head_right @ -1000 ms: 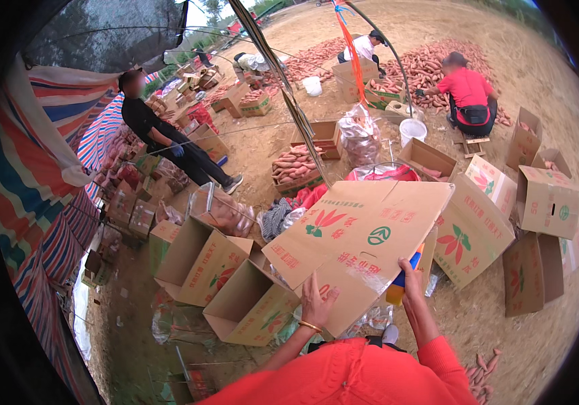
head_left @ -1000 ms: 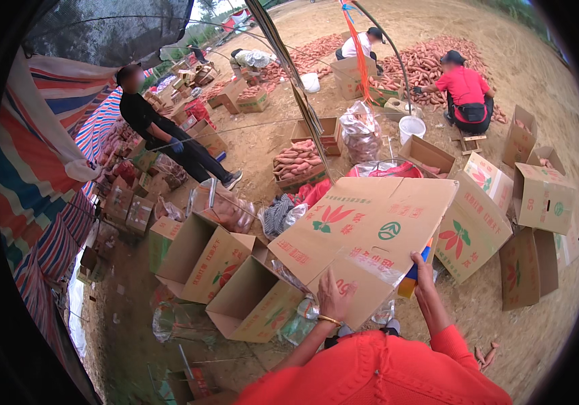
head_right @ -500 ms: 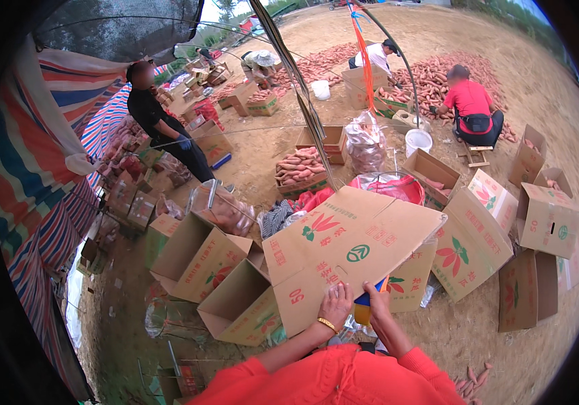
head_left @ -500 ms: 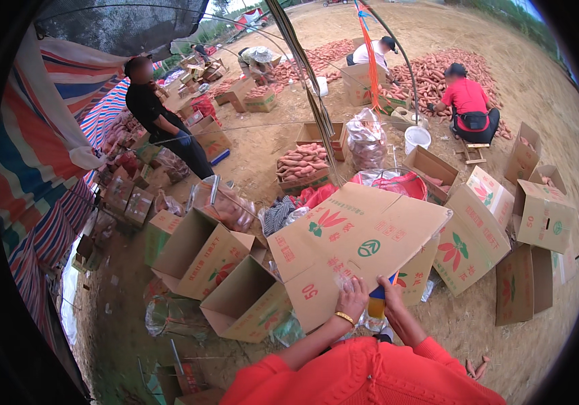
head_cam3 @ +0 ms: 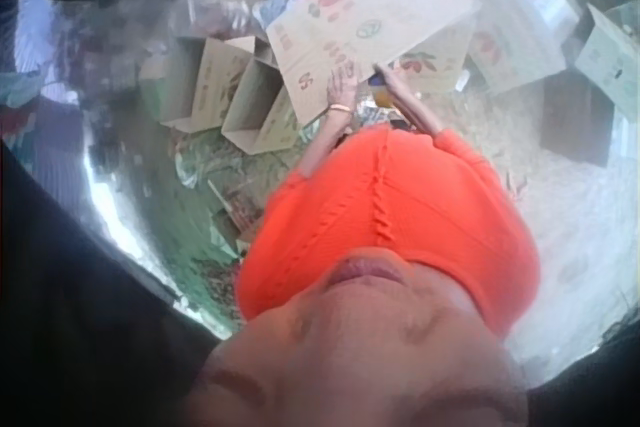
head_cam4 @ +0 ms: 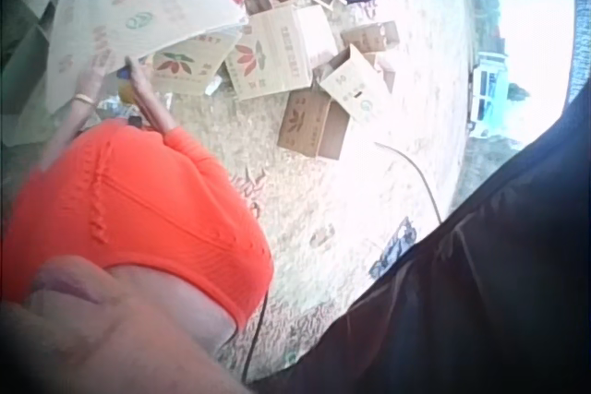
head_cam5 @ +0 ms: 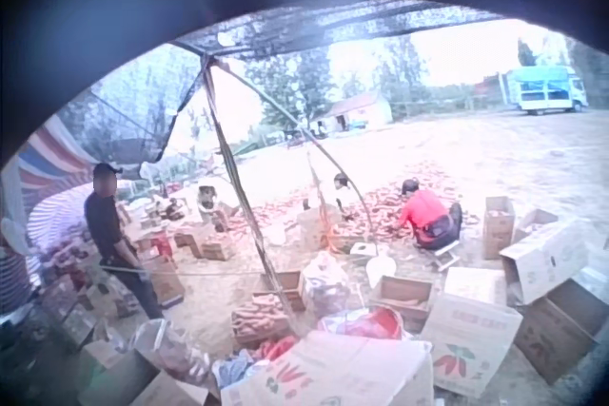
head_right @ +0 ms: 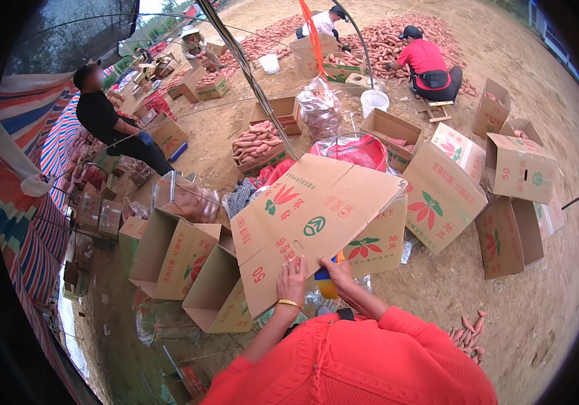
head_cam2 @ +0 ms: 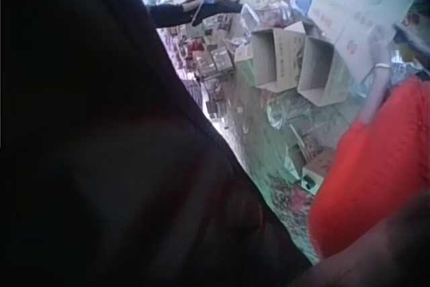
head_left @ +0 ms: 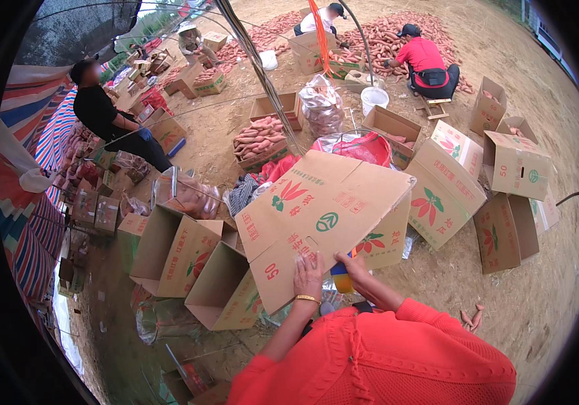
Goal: The person assembles flat cardboard boxes by folding the flaps and sealing them with a handheld tape dispenser. The person repeatedly picks up a box, folds it into shape, and applies tape to secure the seams.
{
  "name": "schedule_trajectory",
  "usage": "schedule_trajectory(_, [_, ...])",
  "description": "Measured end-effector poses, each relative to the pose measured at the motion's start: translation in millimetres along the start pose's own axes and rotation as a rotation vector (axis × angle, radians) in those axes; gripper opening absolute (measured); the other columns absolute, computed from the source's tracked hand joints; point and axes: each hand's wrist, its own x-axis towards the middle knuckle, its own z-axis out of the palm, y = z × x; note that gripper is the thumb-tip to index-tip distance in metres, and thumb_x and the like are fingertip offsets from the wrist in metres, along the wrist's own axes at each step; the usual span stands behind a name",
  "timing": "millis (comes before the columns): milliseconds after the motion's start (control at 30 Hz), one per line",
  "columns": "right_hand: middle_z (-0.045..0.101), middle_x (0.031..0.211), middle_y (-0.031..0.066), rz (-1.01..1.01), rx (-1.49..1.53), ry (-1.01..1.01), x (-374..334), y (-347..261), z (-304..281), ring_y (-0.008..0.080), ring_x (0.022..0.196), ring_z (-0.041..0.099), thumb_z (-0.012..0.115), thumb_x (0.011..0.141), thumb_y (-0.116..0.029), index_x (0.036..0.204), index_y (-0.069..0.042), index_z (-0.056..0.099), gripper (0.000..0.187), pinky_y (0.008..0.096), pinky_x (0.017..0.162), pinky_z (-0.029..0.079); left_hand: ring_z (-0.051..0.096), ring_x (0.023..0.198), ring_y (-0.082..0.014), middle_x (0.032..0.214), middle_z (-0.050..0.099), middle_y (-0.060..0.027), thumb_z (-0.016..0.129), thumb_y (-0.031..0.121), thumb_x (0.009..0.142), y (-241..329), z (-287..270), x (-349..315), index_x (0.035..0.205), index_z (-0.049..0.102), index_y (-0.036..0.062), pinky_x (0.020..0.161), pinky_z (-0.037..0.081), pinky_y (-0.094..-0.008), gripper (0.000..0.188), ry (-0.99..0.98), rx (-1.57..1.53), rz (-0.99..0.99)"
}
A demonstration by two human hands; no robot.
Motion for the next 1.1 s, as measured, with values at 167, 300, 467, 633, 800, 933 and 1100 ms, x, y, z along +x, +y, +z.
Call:
schedule_trajectory(167, [0.06, 0.075, 0.0037, 0.064, -0.059, -0.015, -7.8, 6.7, 7.2, 0.0121, 0.063, 0.055, 0.068, 0.074, -0.023, 0.089, 0.0, 0.063, 0.029, 0.0276, 0.056, 0.045, 0.054, 0.11, -0.0374, 0.12, 0.052, -0.0242, 0.047, 0.008, 0.086, -9.1, 7.5, -14.7, 0.131, 0.043, 0.0103, 0.09, 0.048, -0.0413, 0.045, -0.11, -0.037, -0.054])
schedule_trajectory(300, [0.059, 0.074, 0.0029, 0.086, -0.022, -0.045, -10.3, 7.1, 9.6, 0.0117, 0.061, 0.054, 0.068, 0.074, -0.024, 0.088, 0.0, 0.063, 0.029, 0.0273, 0.055, 0.044, 0.053, 0.112, -0.0375, 0.123, 0.05, -0.0242, 0.047, 0.007, 0.085, -12.6, 7.9, -15.5, 0.131, 0.042, 0.0095, 0.093, 0.046, -0.0418, 0.046, -0.133, -0.037, -0.042])
schedule_trajectory(467, [0.063, 0.081, 0.0071, 0.133, -0.041, -0.098, -7.8, 14.2, 5.3, 0.0141, 0.068, 0.058, 0.072, 0.069, -0.027, 0.092, 0.003, 0.065, 0.038, 0.029, 0.061, 0.047, 0.041, 0.126, -0.0375, 0.137, 0.038, -0.0243, 0.054, 0.007, 0.08, -29.9, 15.1, -29.8, 0.137, 0.038, 0.0095, 0.103, 0.036, -0.0417, 0.059, -0.169, -0.247, 0.031])
schedule_trajectory(633, [0.066, 0.089, 0.0083, -0.023, -0.162, -0.117, 17.1, 58.5, -23.0, 0.0146, 0.077, 0.061, 0.071, 0.07, -0.028, 0.102, 0.002, 0.063, 0.044, 0.0281, 0.07, 0.048, 0.034, 0.131, -0.0386, 0.141, 0.036, -0.0216, 0.066, 0.023, 0.076, -38.3, 24.3, -40.7, 0.138, 0.036, 0.0068, 0.109, 0.026, -0.0431, 0.071, -0.235, -0.716, 0.112])
schedule_trajectory(800, [0.066, 0.098, 0.0104, -0.004, -0.325, -0.132, 4.9, 64.2, -36.4, 0.0176, 0.087, 0.062, 0.071, 0.071, -0.034, 0.108, 0.0, 0.061, 0.051, 0.029, 0.079, 0.048, 0.037, 0.129, -0.0367, 0.137, 0.042, -0.0201, 0.069, 0.036, 0.077, -54.3, 56.3, -15.2, 0.135, 0.041, 0.0057, 0.107, 0.031, -0.0422, 0.071, -0.447, -0.921, 0.105])
schedule_trajectory(933, [0.065, 0.103, 0.0128, -0.071, -0.354, -0.236, -17.4, 63.9, -37.3, 0.0227, 0.093, 0.062, 0.069, 0.071, -0.04, 0.11, -0.002, 0.061, 0.055, 0.0324, 0.083, 0.047, 0.042, 0.124, -0.0359, 0.132, 0.046, -0.0213, 0.067, 0.034, 0.078, -21.2, 50.3, 72.2, 0.133, 0.043, 0.0052, 0.104, 0.035, -0.041, 0.067, -0.375, -0.94, 0.205])
schedule_trajectory(1100, [0.067, 0.1, 0.0105, -0.081, -0.394, -0.315, -22.3, 107.8, -44.3, 0.02, 0.095, 0.061, 0.068, 0.075, -0.04, 0.107, -0.004, 0.063, 0.049, 0.0323, 0.086, 0.047, 0.036, 0.128, -0.0358, 0.136, 0.042, -0.0203, 0.065, 0.03, 0.08, 76.6, 57.5, 179.1, 0.134, 0.042, 0.0079, 0.106, 0.03, -0.0439, 0.063, -0.226, -0.835, 0.402])
